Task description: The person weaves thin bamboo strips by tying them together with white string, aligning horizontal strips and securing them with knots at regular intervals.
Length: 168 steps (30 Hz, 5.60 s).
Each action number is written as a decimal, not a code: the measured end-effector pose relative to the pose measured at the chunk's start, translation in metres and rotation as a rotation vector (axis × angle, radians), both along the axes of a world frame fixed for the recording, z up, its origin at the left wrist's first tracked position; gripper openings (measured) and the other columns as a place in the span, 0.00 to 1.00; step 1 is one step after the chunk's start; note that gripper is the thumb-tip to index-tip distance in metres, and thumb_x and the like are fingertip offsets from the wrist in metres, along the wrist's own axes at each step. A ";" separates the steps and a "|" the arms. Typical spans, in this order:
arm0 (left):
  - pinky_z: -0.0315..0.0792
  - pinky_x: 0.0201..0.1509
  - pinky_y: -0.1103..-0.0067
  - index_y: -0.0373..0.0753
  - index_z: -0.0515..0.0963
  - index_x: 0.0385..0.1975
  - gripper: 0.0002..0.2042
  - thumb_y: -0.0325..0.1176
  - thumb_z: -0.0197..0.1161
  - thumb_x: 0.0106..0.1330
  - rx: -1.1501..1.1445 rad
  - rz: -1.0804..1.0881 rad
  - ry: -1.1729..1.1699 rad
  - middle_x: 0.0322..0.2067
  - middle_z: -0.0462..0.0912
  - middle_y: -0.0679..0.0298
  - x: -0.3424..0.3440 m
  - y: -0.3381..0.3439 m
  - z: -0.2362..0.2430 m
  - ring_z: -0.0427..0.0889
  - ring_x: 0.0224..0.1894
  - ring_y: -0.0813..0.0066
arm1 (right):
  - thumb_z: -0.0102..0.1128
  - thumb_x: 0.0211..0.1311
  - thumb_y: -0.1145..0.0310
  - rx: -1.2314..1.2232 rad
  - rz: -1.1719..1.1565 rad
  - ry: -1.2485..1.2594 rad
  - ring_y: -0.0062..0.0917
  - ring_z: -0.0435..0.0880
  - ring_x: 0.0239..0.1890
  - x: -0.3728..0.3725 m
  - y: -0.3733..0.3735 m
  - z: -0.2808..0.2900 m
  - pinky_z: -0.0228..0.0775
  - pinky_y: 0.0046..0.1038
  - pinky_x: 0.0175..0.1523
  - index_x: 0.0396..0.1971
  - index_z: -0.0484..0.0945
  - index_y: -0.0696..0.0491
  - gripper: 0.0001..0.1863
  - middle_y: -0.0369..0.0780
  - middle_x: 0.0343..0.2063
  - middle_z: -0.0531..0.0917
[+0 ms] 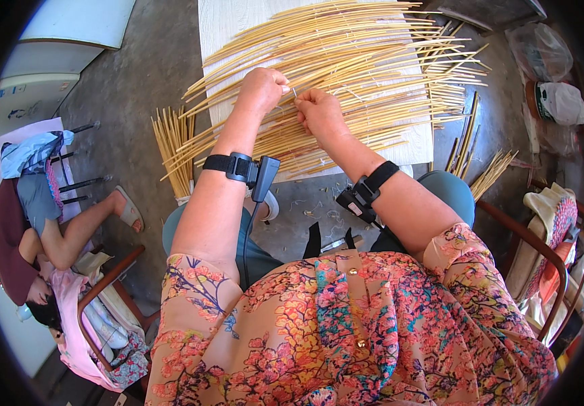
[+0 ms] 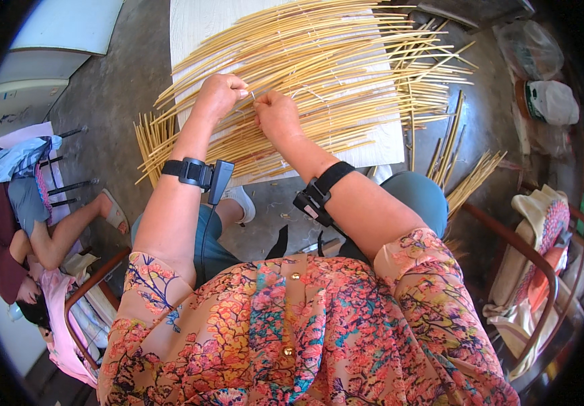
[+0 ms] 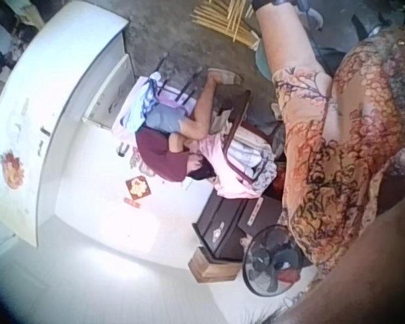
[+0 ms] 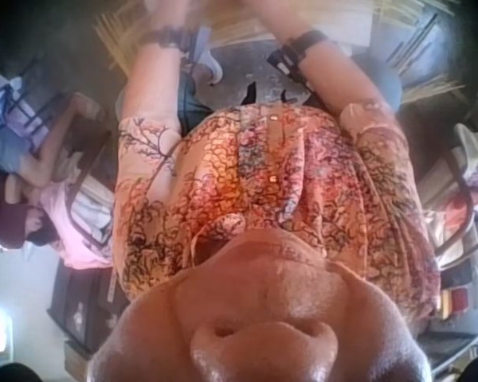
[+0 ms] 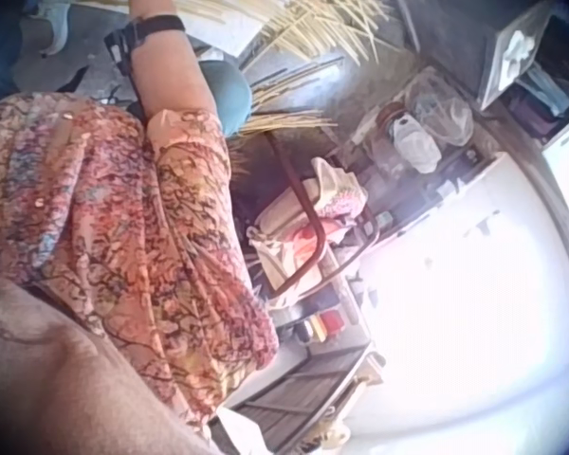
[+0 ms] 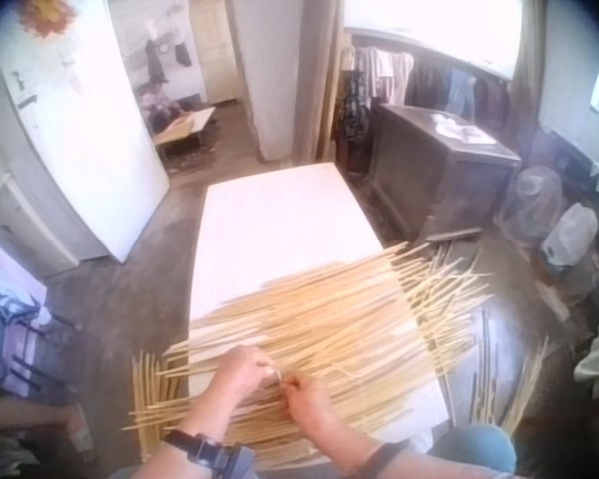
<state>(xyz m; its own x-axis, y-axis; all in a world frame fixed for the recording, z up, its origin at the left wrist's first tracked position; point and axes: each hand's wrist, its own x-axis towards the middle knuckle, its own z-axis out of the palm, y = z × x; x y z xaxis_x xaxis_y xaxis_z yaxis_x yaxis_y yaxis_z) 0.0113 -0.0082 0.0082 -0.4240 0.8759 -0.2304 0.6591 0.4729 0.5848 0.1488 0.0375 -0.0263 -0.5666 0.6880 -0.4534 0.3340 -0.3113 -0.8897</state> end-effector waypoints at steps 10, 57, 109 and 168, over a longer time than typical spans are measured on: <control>0.71 0.40 0.74 0.35 0.81 0.30 0.10 0.30 0.66 0.49 0.017 -0.020 0.035 0.30 0.81 0.53 0.004 -0.002 0.002 0.80 0.34 0.59 | 0.55 0.55 0.71 -0.035 -0.011 -0.007 0.20 0.75 0.15 0.000 0.001 0.006 0.65 0.24 0.20 0.26 0.77 0.59 0.07 0.38 0.13 0.77; 0.71 0.31 0.70 0.43 0.82 0.24 0.07 0.36 0.69 0.46 0.056 0.035 0.001 0.22 0.80 0.56 0.013 -0.009 -0.011 0.80 0.28 0.59 | 0.45 0.65 0.71 -0.128 -0.244 0.550 0.25 0.78 0.26 -0.019 0.086 0.084 0.78 0.29 0.33 0.29 0.70 0.63 0.10 0.43 0.29 0.77; 0.69 0.29 0.77 0.35 0.79 0.27 0.09 0.34 0.58 0.56 0.000 0.102 -0.024 0.17 0.79 0.61 0.002 0.000 0.022 0.76 0.21 0.73 | 0.54 0.47 0.74 1.523 0.336 -0.227 0.29 0.75 0.36 -0.015 0.054 0.022 0.60 0.34 0.40 0.23 0.77 0.46 0.06 0.33 0.27 0.74; 0.71 0.39 0.69 0.46 0.82 0.20 0.04 0.32 0.68 0.43 0.215 0.180 0.208 0.27 0.77 0.62 0.022 0.003 -0.013 0.74 0.36 0.61 | 0.46 0.66 0.69 0.054 -0.068 0.124 0.25 0.82 0.27 -0.013 0.068 0.056 0.75 0.20 0.29 0.38 0.68 0.56 0.07 0.43 0.27 0.79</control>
